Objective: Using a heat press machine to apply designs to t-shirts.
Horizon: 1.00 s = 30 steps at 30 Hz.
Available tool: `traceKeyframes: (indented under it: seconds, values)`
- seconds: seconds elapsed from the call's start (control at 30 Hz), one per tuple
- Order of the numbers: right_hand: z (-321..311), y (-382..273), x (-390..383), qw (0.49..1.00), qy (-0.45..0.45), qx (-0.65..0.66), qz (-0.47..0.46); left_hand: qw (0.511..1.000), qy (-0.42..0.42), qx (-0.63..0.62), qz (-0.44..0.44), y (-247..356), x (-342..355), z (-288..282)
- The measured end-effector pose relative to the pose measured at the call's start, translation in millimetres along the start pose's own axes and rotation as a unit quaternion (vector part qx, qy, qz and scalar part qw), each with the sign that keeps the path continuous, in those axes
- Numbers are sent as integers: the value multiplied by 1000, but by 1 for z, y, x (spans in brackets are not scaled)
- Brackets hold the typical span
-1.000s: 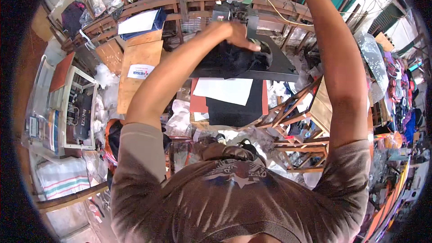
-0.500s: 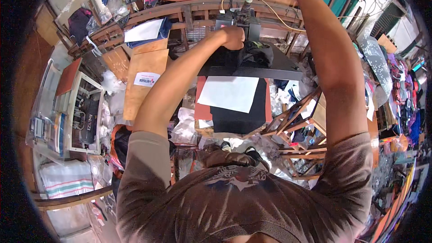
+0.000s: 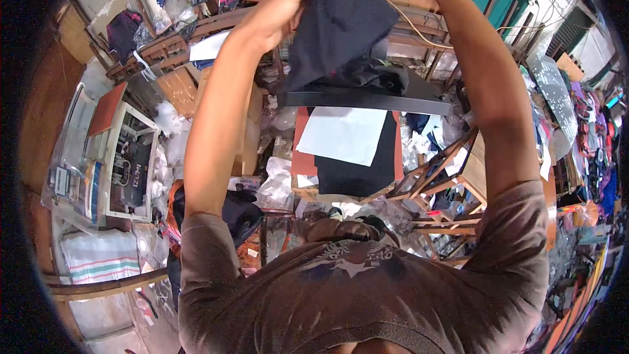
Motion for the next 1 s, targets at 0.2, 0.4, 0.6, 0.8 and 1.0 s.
traceKeyframes:
  seconds: [0.2, 0.4, 0.6, 0.8, 1.0]
  values:
    - [-63, -48, -131, 877, -143, 458, 40, 973, 101, -205, -39, 11, -119, -7]
    - [-59, -40, -367, 507, -676, 521, 120, 986, -11, 96, -137, -94, -220, 6]
    - [15, 20, -498, 558, -531, 374, 516, 969, -32, 135, -206, -247, -279, 34]
    - [71, 129, -482, 785, -231, 349, 457, 919, -38, 386, -66, -302, -314, 32]
    - [150, 66, -506, 938, -333, -83, 55, 882, -78, 463, 49, -317, -314, 66]
Point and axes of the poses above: each hand's wrist, its own x-axis towards the middle knuckle, its own z-axis out of the palm, y = z × x, the point moved 2 cm from there along x, towards the middle knuckle, and after that the axes turned 10 degrees about z, right-handed, at the moved point
